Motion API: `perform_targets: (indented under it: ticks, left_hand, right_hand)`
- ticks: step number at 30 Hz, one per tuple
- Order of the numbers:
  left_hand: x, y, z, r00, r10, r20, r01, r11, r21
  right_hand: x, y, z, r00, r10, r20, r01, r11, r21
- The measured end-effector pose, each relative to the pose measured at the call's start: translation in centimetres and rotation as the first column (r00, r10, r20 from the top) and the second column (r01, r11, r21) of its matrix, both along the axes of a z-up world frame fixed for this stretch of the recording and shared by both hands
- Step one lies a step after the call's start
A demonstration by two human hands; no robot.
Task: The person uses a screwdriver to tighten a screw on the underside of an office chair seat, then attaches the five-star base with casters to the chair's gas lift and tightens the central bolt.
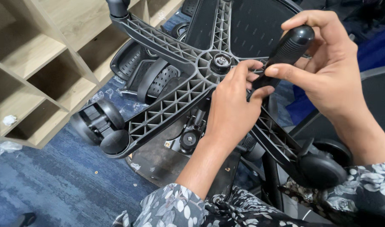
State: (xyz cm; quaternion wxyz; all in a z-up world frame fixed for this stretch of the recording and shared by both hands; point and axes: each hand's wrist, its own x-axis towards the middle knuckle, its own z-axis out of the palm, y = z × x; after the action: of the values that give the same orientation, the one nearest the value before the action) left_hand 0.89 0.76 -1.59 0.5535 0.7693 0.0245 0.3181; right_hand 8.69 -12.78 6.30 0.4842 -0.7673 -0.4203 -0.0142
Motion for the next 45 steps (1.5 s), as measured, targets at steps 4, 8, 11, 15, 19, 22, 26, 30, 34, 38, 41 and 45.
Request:
perform_targets:
  ticks: [4, 8, 11, 15, 19, 22, 26, 30, 34, 38, 41, 45]
  left_hand:
    - [-0.2, 0.5, 0.2, 0.999, -0.03, 0.025, 0.029, 0.999, 0.039]
    - [-0.9, 0.7, 0.2, 0.995, -0.102, -0.019, 0.102, 0.994, 0.037]
    - [-0.8, 0.5, 0.5, 0.994, -0.103, -0.04, 0.105, 0.994, 0.044]
    - [-0.5, 0.3, 0.4, 0.995, -0.094, -0.039, 0.096, 0.994, 0.054]
    - [-0.7, 0.3, 0.5, 0.989, -0.133, 0.063, 0.137, 0.989, -0.06]
    - [-0.5, -0.2, 0.4, 0.991, -0.057, 0.121, 0.058, 0.998, -0.005]
    - [0.1, -0.2, 0.3, 0.999, -0.029, 0.039, 0.032, 0.995, -0.089]
    - [-0.2, 1.1, 0.6, 0.993, -0.112, 0.028, 0.113, 0.993, -0.019]
    - [-0.1, 0.6, 1.1, 0.983, -0.09, 0.163, 0.076, 0.993, 0.094]
    - [0.6, -0.6, 1.1, 0.986, 0.065, -0.156, -0.066, 0.998, -0.001]
    - [0.9, -0.9, 0.6, 0.996, 0.064, -0.056, -0.063, 0.998, 0.022]
    - [0.5, -0.5, 0.1, 0.999, 0.014, -0.042, -0.012, 0.998, 0.059]
  right_hand:
    - [-0.2, -0.3, 0.0, 0.991, 0.133, 0.004, -0.133, 0.989, 0.059]
    - [-0.7, -0.4, -0.2, 0.976, 0.207, -0.064, -0.201, 0.976, 0.088]
    - [-0.8, -0.4, -0.9, 0.971, 0.187, -0.149, -0.167, 0.976, 0.143]
    - [0.2, -0.8, -2.2, 0.976, 0.205, -0.07, -0.193, 0.969, 0.153]
    - [0.9, -0.9, -2.9, 0.988, 0.154, -0.031, -0.148, 0.978, 0.145]
    - [0.9, -0.6, -2.6, 0.979, 0.193, -0.06, -0.183, 0.972, 0.149]
    - [0.3, -0.5, -0.6, 0.952, 0.277, -0.132, -0.266, 0.959, 0.096]
    - [-0.1, -1.2, 1.2, 0.951, 0.264, -0.16, -0.268, 0.963, -0.005]
    - [0.3, -1.0, 0.5, 0.982, 0.188, 0.033, -0.188, 0.982, 0.01]
    - [-0.2, -0.1, 0.2, 0.981, 0.153, 0.116, -0.157, 0.987, 0.024]
    - [-0.8, 0.9, 1.3, 0.881, 0.129, 0.454, -0.067, 0.986, -0.151]
    - [-1.0, 0.7, 2.9, 0.931, 0.212, 0.297, -0.175, 0.974, -0.145]
